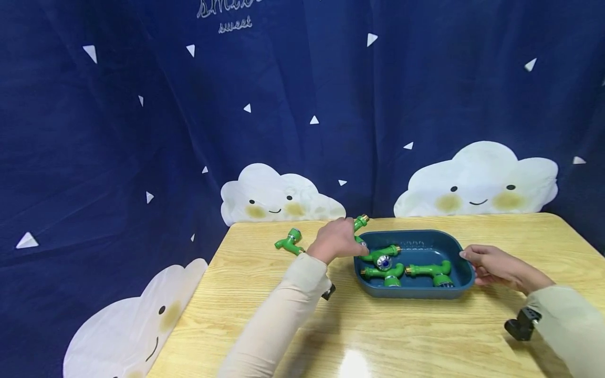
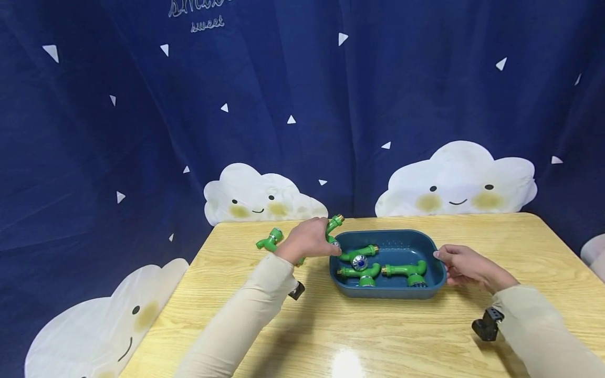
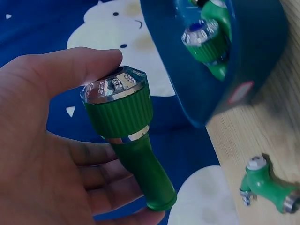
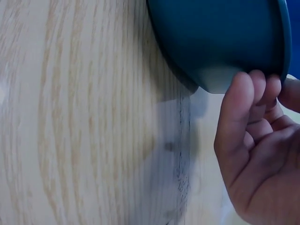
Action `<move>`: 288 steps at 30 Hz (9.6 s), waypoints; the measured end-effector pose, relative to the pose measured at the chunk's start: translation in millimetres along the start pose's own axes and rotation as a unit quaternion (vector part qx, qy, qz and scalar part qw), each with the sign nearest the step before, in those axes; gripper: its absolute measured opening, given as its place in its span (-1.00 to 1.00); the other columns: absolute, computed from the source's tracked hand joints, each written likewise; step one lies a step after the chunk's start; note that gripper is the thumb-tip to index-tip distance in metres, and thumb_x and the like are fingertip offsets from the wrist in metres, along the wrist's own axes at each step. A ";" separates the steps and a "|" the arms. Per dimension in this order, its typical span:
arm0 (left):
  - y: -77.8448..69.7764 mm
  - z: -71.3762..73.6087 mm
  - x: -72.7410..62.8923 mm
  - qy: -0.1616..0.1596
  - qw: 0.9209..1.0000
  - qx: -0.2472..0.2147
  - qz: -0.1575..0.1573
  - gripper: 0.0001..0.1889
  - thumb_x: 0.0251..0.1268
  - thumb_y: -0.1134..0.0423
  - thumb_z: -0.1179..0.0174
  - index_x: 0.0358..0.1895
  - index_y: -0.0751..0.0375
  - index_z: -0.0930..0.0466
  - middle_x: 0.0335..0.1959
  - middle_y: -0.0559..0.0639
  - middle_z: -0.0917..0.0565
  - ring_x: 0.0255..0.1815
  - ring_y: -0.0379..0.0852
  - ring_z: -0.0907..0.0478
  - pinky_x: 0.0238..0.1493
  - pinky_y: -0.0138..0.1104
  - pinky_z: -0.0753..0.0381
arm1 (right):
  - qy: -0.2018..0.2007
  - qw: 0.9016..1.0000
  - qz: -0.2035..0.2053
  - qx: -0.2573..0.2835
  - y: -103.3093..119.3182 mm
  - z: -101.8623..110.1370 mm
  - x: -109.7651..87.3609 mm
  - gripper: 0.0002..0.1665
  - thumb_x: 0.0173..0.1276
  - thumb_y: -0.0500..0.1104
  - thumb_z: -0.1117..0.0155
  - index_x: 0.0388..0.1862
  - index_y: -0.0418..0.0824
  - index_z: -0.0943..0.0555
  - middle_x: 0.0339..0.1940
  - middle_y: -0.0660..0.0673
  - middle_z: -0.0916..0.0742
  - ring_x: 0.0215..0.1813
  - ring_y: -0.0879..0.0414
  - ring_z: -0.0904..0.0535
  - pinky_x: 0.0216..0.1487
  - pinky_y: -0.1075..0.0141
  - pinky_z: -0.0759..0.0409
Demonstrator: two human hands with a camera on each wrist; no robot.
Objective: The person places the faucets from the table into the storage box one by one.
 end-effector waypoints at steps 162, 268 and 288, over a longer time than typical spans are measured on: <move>-116.2 -91.4 63.2 0.138 0.987 -0.052 -0.059 -0.52 0.40 -0.21 -0.10 0.35 -0.31 -0.45 0.33 -0.42 -0.50 0.33 -0.35 -0.47 0.26 -0.41 -0.50 | 0.005 1.000 0.000 0.017 1.8 -10.1 1.5 -0.68 0.64 0.01 0.17 -0.16 -0.18 -0.43 -0.45 -0.01 -0.68 -0.43 0.18 -0.68 -0.36 0.27 -0.71; 110.6 -19.4 -15.0 -0.078 0.985 -0.155 0.016 -0.54 0.41 0.12 -0.15 0.29 0.25 -0.52 0.31 0.21 -0.56 0.39 0.26 -0.42 0.36 0.15 -0.39 | -0.001 1.000 0.000 0.022 -3.1 -10.6 2.3 -0.67 0.65 0.02 0.20 -0.21 -0.14 -0.41 -0.48 0.02 -0.65 -0.43 0.19 -0.68 -0.35 0.27 -0.72; 84.1 -62.6 16.3 0.006 0.993 -0.084 0.079 -0.28 0.36 -0.16 -0.15 0.40 0.28 -0.32 0.26 0.23 -0.50 0.11 0.14 -0.58 0.08 -0.03 -0.61 | 0.004 1.000 0.001 0.012 -0.3 -9.2 2.8 -0.66 0.66 0.00 0.24 -0.24 -0.16 -0.38 -0.49 0.03 -0.59 -0.46 0.21 -0.63 -0.37 0.29 -0.70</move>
Point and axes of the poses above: each hand's wrist, its own x-axis towards the middle knuckle, its own z-axis out of the back of the hand, y = z × x, the point moved 10 cm from there along x, towards the middle knuckle
